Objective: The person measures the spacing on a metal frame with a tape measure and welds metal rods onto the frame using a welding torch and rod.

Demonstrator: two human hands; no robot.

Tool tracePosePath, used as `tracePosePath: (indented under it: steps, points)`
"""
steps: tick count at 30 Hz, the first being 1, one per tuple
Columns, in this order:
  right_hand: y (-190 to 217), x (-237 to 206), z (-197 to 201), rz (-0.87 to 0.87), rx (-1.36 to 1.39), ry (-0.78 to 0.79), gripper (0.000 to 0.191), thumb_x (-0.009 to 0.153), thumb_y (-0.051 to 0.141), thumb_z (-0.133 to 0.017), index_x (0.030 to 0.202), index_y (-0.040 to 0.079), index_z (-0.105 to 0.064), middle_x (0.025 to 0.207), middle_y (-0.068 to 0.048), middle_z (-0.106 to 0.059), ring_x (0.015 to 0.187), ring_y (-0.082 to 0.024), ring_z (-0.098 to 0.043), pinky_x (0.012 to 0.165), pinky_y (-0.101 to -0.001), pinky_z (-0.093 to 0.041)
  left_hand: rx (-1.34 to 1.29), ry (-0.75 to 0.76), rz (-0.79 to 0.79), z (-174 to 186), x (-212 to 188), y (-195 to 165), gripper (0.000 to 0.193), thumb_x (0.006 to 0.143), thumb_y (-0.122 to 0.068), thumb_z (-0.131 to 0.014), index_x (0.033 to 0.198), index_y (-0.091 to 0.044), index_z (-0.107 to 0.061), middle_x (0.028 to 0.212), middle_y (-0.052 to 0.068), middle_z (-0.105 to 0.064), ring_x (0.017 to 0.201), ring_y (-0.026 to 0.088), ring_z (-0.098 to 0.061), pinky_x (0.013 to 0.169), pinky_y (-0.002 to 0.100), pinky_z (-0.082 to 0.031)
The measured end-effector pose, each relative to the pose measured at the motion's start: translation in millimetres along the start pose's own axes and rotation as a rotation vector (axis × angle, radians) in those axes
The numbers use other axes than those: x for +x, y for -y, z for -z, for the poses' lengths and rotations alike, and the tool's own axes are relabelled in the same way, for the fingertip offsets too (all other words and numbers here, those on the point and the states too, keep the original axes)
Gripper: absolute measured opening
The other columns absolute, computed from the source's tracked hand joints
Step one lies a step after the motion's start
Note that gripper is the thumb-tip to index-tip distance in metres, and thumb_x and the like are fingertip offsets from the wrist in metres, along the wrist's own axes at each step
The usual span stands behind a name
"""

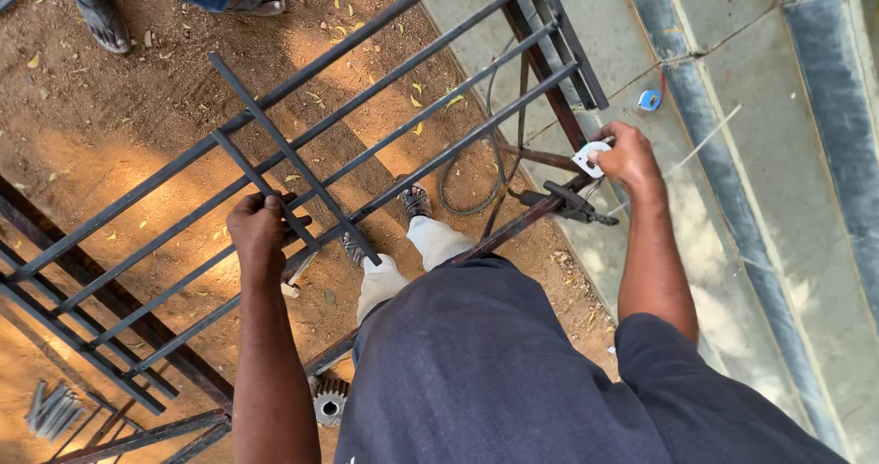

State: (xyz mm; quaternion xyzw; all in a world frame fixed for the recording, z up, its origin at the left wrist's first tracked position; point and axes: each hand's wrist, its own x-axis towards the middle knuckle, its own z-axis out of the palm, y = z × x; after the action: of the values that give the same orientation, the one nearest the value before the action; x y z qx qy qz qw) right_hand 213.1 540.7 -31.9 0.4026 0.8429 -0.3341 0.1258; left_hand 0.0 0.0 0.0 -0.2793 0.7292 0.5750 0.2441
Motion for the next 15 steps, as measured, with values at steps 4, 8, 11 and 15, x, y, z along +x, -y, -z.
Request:
tracePosePath:
  steps: [4, 8, 11, 15]
  points:
    - [-7, -8, -2, 0.08, -0.217, -0.149, 0.026, 0.083, 0.009, -0.076, 0.108, 0.004, -0.076, 0.105, -0.021, -0.075, 0.1, -0.037, -0.072, 0.09, -0.0456, -0.055, 0.027, 0.005, 0.004, -7, -6, 2, 0.024, 0.102, -0.007, -0.053, 0.115, 0.011, -0.061, 0.107, 0.022, -0.075, 0.07, 0.027, -0.076, 0.058, 0.038, -0.065]
    - [-8, -9, -2, 0.056, -0.16, -0.144, 0.03, 0.085, 0.011, -0.072, 0.114, 0.003, -0.072, 0.112, -0.022, -0.074, 0.107, -0.039, -0.07, 0.095, -0.0463, -0.053, 0.033, 0.004, 0.035, -8, -10, 0, 0.024, 0.102, -0.007, -0.052, 0.116, 0.01, -0.061, 0.106, 0.022, -0.075, 0.07, 0.027, -0.077, 0.058, 0.037, -0.066]
    - [-8, -17, 2, 0.063, -0.134, -0.155, 0.039, 0.085, 0.012, -0.074, 0.122, 0.002, -0.068, 0.116, -0.025, -0.071, 0.11, -0.04, -0.068, 0.098, -0.0461, -0.051, 0.073, -0.015, 0.05, -9, -15, 1, 0.025, 0.102, -0.008, -0.053, 0.117, 0.01, -0.062, 0.103, 0.022, -0.076, 0.069, 0.027, -0.077, 0.054, 0.038, -0.064]
    - [5, -35, 6, 0.171, -0.153, -0.284, 0.043, 0.085, 0.011, -0.077, 0.124, -0.003, -0.065, 0.115, -0.028, -0.068, 0.108, -0.044, -0.065, 0.095, -0.0484, -0.049, 0.084, -0.014, 0.057, -11, -14, -1, 0.025, 0.102, -0.008, -0.052, 0.116, 0.008, -0.064, 0.103, 0.019, -0.077, 0.068, 0.027, -0.077, 0.05, 0.037, -0.06]
